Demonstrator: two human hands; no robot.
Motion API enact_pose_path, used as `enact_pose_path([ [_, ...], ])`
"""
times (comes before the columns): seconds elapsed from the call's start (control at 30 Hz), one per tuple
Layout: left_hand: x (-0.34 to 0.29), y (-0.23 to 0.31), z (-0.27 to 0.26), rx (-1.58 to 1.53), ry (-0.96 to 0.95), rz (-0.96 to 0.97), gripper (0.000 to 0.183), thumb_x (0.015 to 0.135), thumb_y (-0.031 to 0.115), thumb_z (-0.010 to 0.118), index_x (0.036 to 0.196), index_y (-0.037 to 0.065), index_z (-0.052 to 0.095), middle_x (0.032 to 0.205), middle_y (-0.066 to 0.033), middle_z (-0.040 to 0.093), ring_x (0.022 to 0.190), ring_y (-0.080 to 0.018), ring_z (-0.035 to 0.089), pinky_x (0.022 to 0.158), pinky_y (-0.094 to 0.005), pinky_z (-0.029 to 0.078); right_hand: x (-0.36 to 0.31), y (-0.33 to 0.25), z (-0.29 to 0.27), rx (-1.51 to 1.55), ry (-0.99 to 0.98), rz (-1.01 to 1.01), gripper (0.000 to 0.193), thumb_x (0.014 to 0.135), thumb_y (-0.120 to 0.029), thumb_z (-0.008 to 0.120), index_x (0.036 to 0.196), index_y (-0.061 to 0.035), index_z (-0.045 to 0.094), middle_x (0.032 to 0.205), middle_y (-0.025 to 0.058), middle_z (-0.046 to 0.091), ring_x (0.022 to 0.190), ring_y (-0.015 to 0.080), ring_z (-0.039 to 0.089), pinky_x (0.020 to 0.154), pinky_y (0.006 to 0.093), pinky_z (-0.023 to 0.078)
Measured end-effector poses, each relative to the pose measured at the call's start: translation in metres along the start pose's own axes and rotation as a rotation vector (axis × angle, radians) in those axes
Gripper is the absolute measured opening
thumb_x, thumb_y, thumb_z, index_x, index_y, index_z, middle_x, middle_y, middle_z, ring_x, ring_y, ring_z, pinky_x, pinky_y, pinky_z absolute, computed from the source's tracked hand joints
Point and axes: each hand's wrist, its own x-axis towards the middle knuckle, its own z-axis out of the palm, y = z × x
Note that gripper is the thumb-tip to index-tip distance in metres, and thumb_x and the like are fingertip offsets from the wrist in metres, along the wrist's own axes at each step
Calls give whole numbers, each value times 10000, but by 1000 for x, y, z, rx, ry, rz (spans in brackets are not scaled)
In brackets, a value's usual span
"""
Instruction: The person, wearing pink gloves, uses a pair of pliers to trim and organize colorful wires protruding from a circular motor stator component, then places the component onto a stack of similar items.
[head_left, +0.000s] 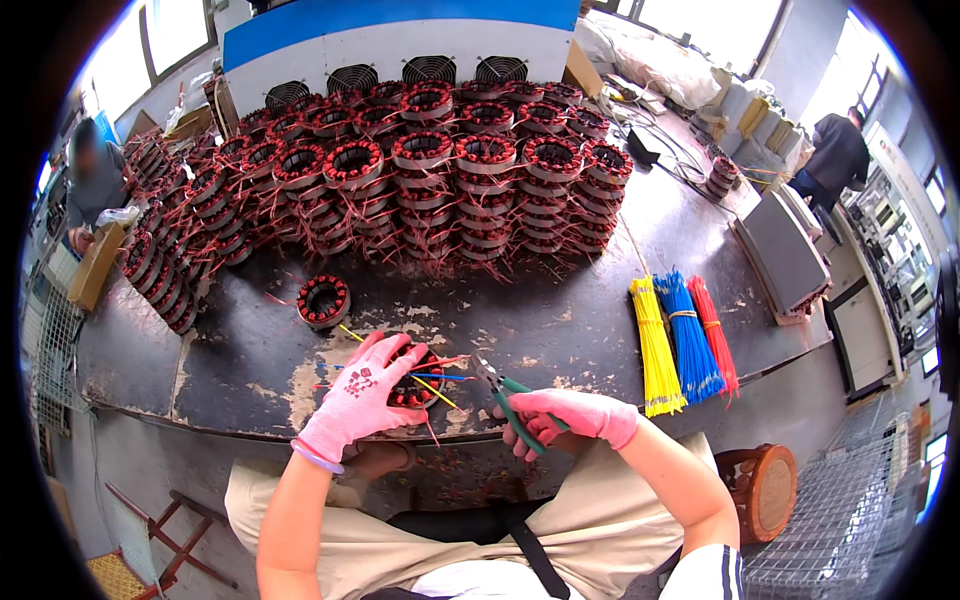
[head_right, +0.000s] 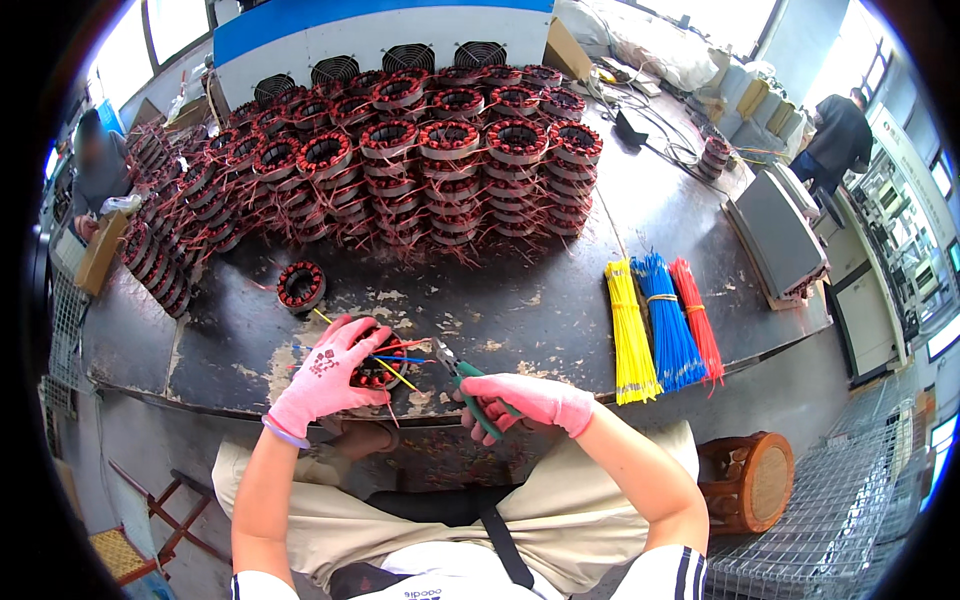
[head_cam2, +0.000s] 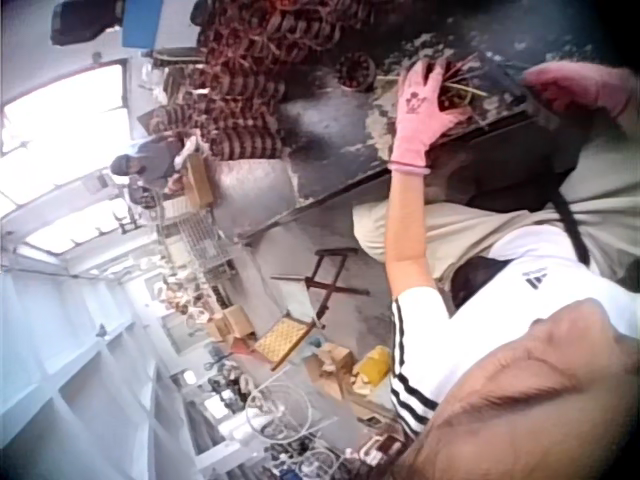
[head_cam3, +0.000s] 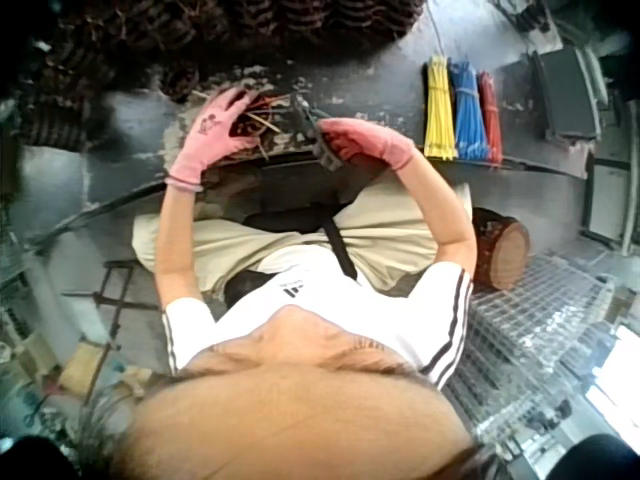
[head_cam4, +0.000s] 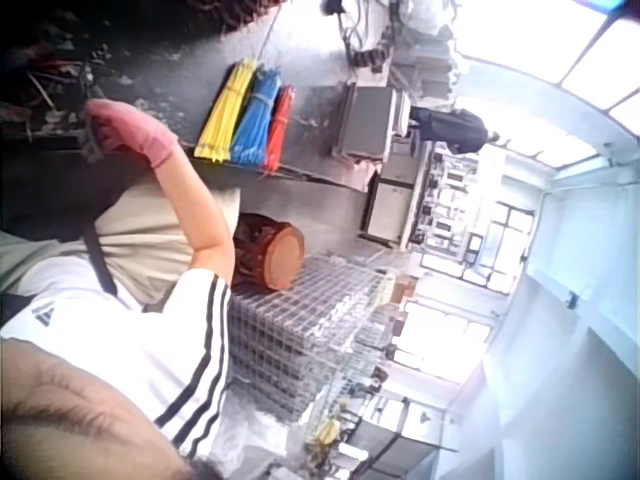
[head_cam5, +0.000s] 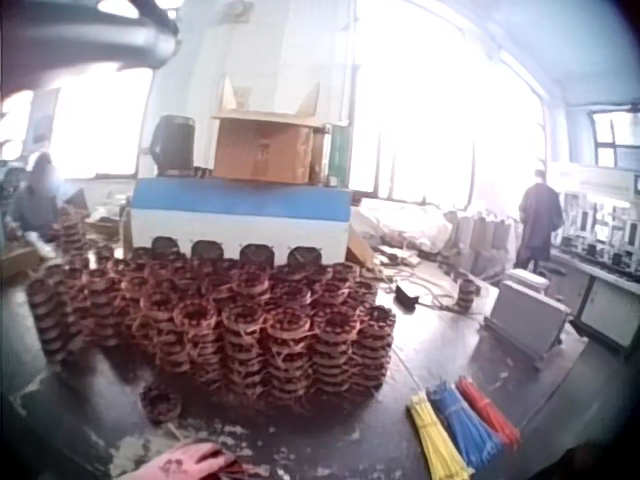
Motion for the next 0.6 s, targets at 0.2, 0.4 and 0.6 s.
enact_pose_path([
  [0.2,0,-3,-1,-3,2,15,906,658,401,878,1445,120,526,1470,-160,472,1370,-466,404,1146,-518,372,2,-2,0,-11,28,-28,527,1037,-417,540,1351,5,512,1055,136,657,898,230,683,789,358,573],
  [0.4,1,-7,-1,0,-3,36,914,654,412,877,1445,124,519,1464,-165,474,1356,-469,417,1147,-519,370,-5,-14,-8,-144,46,4,537,1038,-426,536,1372,-5,512,1075,148,672,911,218,689,789,353,578],
  [0.6,0,-7,-1,0,3,42,913,655,410,875,1443,122,515,1457,-172,476,1346,-467,427,1151,-521,365,-3,-16,0,-113,49,-28,527,1007,-445,569,1286,1,544,995,102,643,818,162,662,694,280,560],
])
